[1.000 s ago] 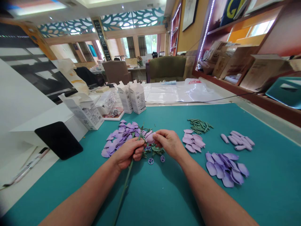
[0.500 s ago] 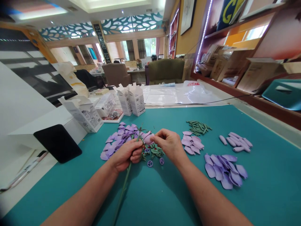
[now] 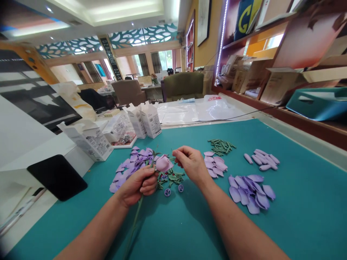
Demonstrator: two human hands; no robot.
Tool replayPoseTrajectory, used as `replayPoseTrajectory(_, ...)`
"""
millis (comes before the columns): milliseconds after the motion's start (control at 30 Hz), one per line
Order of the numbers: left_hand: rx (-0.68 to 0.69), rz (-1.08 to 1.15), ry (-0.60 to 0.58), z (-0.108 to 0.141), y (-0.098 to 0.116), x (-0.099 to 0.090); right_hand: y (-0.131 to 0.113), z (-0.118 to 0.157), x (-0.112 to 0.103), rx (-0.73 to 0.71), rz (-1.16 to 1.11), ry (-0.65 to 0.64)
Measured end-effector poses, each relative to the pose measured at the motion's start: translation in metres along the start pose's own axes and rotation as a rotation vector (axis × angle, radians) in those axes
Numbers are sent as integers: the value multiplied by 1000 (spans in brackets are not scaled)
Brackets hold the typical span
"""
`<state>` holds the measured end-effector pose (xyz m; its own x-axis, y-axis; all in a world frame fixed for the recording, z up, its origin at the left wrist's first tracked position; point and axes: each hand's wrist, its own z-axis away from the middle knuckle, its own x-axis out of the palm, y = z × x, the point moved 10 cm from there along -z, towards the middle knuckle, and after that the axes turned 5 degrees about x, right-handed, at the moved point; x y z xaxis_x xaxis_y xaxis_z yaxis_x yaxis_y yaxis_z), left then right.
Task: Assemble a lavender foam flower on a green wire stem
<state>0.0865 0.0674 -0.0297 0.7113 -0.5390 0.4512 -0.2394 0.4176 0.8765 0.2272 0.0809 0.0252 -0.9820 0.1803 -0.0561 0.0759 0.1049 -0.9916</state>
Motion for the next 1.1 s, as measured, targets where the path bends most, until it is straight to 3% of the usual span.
replayPoseTrajectory(233,-25,68,-99,2,-5,9,-1,0,11,25,-68,-114)
replayPoseTrajectory(400,-28,78,-151,3,-7,14,-7,3,12,9,-73,-118)
replayPoseTrajectory(833,32,115,-154,3,1,13,-8,2,13,6,-185,-164)
replayPoseTrajectory(1100,88,145,-132,3,10,7,-3,9,28,100,-286,-362)
